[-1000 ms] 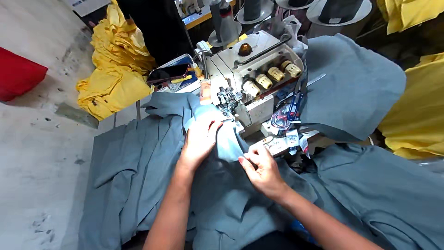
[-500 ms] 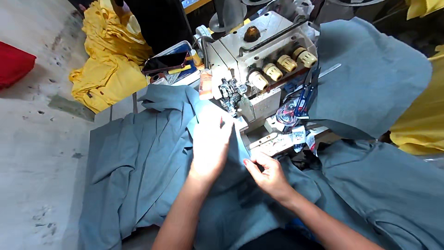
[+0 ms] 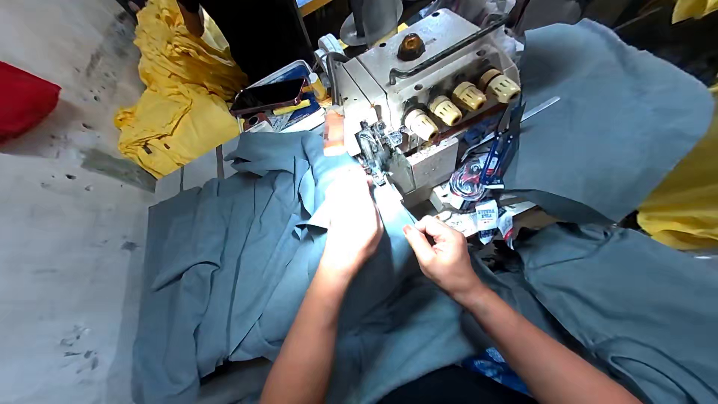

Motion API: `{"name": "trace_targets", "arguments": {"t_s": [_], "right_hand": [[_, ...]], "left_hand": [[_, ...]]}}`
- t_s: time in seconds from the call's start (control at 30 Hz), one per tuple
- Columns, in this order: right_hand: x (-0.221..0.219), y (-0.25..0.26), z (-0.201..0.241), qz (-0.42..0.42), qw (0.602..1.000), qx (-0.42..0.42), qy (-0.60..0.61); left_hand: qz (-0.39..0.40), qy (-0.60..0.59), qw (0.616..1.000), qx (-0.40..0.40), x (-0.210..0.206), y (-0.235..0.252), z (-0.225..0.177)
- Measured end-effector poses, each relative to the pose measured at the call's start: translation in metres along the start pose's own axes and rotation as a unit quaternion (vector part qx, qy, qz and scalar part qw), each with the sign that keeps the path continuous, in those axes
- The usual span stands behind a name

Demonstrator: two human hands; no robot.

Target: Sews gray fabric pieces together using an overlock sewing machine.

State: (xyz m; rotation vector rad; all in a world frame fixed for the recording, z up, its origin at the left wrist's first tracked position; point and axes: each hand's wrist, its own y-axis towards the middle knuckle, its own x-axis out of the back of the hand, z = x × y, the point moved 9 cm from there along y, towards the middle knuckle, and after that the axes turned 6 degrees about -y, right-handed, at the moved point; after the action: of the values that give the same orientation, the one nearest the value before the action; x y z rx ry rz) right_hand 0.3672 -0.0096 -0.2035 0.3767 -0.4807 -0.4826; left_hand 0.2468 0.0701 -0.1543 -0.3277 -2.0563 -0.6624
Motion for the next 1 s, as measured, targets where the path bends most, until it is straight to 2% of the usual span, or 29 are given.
{"name": "trace_targets", "arguments": {"t_s": [0.1,0.17,0.2,0.27,0.33,0.37,0.4,0.43,0.5,0.53,0.6,0.67,0.7,0.8,0.9,0.97,1.0], "right_hand": [[-0.007,0.02,-0.003,0.042,0.999,-0.01,-0.002],[-0.009,0.031,-0.009,0.08,0.996,-0.037,0.013],[-0.01,0.035,-0.011,0.092,0.995,-0.043,0.024],[-0.01,0.038,-0.016,0.109,0.991,-0.047,0.057],[-0.01,0.038,-0.018,0.124,0.986,-0.032,0.105],[-0.01,0.038,-0.018,0.13,0.983,-0.03,0.125],[-0.01,0.037,-0.019,0.136,0.98,-0.033,0.14],[-0.011,0.037,-0.02,0.139,0.978,-0.041,0.151],[-0.012,0.036,-0.021,0.135,0.973,-0.058,0.175],[-0.013,0.036,-0.022,0.131,0.972,-0.066,0.185],[-0.016,0.035,-0.022,0.124,0.967,-0.078,0.21],[-0.016,0.033,-0.026,0.133,0.96,-0.093,0.226],[-0.014,0.031,-0.027,0.15,0.957,-0.103,0.227],[-0.006,0.022,-0.017,0.206,0.941,-0.099,0.249],[-0.01,-0.007,-0.007,0.271,0.907,-0.106,0.304],[-0.019,-0.033,-0.014,0.279,0.891,-0.16,0.321],[-0.023,-0.046,-0.021,0.275,0.881,-0.197,0.331]], "left_hand": [[0.008,-0.051,0.999,-0.012,0.01,0.012,0.02],[-0.028,-0.106,0.993,0.043,0.026,0.002,0.039],[-0.077,-0.123,0.987,0.073,0.039,-0.014,0.05],[-0.251,-0.123,0.957,0.079,0.072,-0.074,0.074],[-0.45,-0.092,0.88,0.119,0.095,-0.171,0.106],[-0.51,-0.069,0.839,0.177,0.099,-0.223,0.121],[-0.536,-0.07,0.8,0.258,0.096,-0.269,0.135],[-0.529,-0.101,0.766,0.351,0.086,-0.308,0.151],[-0.427,-0.242,0.726,0.481,0.039,-0.352,0.177],[-0.354,-0.311,0.718,0.513,0.009,-0.36,0.183],[-0.265,-0.423,0.701,0.51,-0.035,-0.361,0.183],[-0.228,-0.44,0.71,0.5,-0.032,-0.359,0.174],[-0.234,-0.396,0.731,0.504,-0.007,-0.363,0.173],[-0.238,-0.2,0.817,0.485,0.125,-0.356,0.187],[-0.232,-0.047,0.885,0.401,0.244,-0.308,0.207],[-0.266,0.027,0.9,0.343,0.288,-0.259,0.218],[-0.283,0.042,0.897,0.336,0.293,-0.226,0.212]]}}
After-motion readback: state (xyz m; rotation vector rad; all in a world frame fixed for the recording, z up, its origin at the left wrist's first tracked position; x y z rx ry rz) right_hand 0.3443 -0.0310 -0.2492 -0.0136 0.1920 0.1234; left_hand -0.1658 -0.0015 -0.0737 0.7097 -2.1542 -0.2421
